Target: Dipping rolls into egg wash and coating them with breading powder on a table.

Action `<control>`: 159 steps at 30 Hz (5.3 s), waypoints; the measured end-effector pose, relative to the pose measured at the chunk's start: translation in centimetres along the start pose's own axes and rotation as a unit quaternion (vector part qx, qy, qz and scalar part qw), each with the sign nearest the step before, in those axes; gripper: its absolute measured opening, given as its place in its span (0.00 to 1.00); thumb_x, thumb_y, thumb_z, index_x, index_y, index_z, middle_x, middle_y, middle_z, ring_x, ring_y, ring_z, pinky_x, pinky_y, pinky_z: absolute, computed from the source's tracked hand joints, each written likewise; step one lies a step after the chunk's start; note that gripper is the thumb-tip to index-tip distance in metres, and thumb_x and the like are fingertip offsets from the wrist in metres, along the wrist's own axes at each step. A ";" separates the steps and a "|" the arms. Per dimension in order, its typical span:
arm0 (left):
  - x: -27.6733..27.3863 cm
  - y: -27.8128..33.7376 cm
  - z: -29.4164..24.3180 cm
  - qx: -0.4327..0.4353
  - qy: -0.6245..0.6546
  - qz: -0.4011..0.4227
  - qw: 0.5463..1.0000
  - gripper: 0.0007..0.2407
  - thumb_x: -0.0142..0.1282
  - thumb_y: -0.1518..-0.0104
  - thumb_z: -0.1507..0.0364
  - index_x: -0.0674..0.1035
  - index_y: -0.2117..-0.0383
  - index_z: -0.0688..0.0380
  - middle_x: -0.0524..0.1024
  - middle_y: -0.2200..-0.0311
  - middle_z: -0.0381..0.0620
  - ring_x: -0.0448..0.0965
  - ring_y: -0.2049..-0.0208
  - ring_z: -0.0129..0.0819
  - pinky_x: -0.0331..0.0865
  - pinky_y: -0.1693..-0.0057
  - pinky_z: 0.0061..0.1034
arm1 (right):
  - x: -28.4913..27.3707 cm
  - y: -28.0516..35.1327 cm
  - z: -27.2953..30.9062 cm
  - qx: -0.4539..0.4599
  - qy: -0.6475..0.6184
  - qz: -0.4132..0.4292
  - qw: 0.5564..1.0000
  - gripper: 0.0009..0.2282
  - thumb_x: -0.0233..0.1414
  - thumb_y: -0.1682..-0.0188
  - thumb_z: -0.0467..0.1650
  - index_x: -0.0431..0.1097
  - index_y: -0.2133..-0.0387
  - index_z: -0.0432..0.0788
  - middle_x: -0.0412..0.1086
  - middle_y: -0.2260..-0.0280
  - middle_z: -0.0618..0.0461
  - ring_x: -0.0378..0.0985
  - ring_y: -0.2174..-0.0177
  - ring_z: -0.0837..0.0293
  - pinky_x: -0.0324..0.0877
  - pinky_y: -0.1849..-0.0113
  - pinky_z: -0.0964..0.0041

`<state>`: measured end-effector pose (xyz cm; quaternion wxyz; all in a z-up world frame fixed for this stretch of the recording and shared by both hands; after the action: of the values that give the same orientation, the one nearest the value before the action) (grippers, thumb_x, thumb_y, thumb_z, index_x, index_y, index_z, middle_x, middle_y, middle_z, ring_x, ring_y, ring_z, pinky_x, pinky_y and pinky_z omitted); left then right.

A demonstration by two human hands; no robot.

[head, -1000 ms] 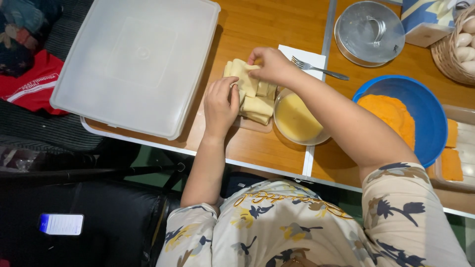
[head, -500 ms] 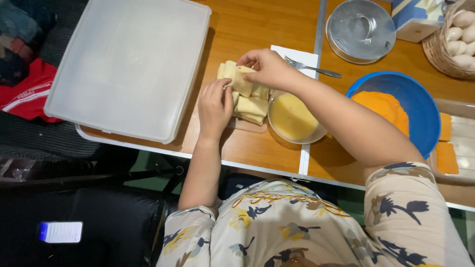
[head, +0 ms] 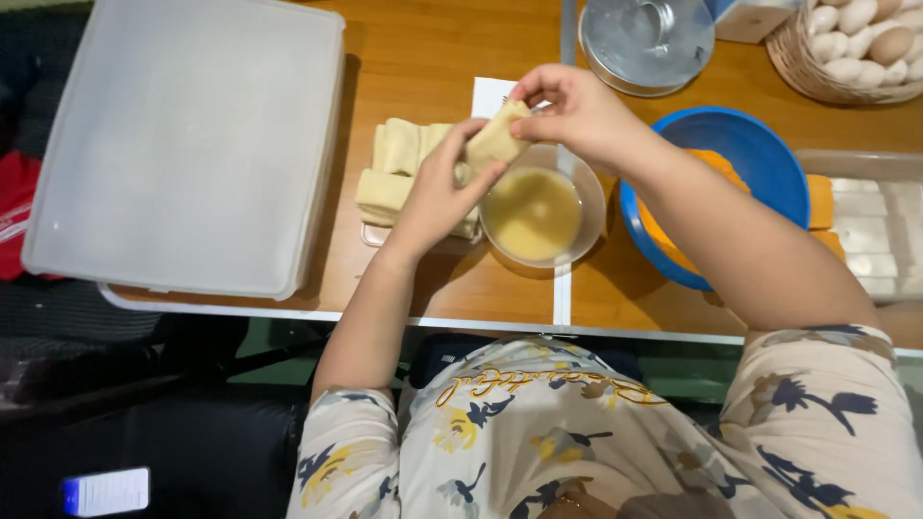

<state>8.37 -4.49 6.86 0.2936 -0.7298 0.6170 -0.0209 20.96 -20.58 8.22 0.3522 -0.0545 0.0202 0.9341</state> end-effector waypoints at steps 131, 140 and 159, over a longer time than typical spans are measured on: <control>4.8 0.7 1.3 0.084 -0.267 -0.028 0.960 0.07 0.62 0.44 0.75 0.81 0.61 0.60 0.78 0.63 0.48 0.78 0.61 0.45 0.72 0.55 0.36 | -5.3 1.0 -4.1 0.042 0.731 0.158 0.663 0.06 0.56 0.51 0.37 0.79 0.63 0.57 0.80 0.70 0.59 0.82 0.66 0.57 0.70 0.55 0.55; 4.2 0.5 1.0 0.070 -0.273 -0.042 0.959 0.08 0.62 0.43 0.74 0.80 0.58 0.59 0.79 0.59 0.48 0.79 0.59 0.45 0.73 0.54 0.36 | -5.9 2.2 -5.2 0.100 0.511 0.144 0.842 0.08 0.56 0.52 0.32 0.75 0.60 0.48 0.79 0.66 0.48 0.80 0.66 0.47 0.73 0.63 0.51; 4.5 0.6 1.6 0.065 -0.274 -0.038 0.959 0.08 0.62 0.42 0.75 0.80 0.58 0.59 0.79 0.59 0.47 0.79 0.58 0.44 0.73 0.53 0.36 | -5.5 4.0 -1.3 -0.148 0.766 0.078 0.621 0.03 0.61 0.54 0.35 0.77 0.74 0.52 0.73 0.76 0.59 0.78 0.69 0.57 0.65 0.57 0.58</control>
<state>9.57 -8.00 3.75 0.4969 -0.7102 0.4818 0.1285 22.51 -27.30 7.60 0.1220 -0.7998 0.1483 0.5688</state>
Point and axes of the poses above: each hand's wrist, its own y-axis away from the middle knuckle, its own x-axis out of the palm, z = x × y, the point moved 5 cm from there along -y, towards the middle knuckle
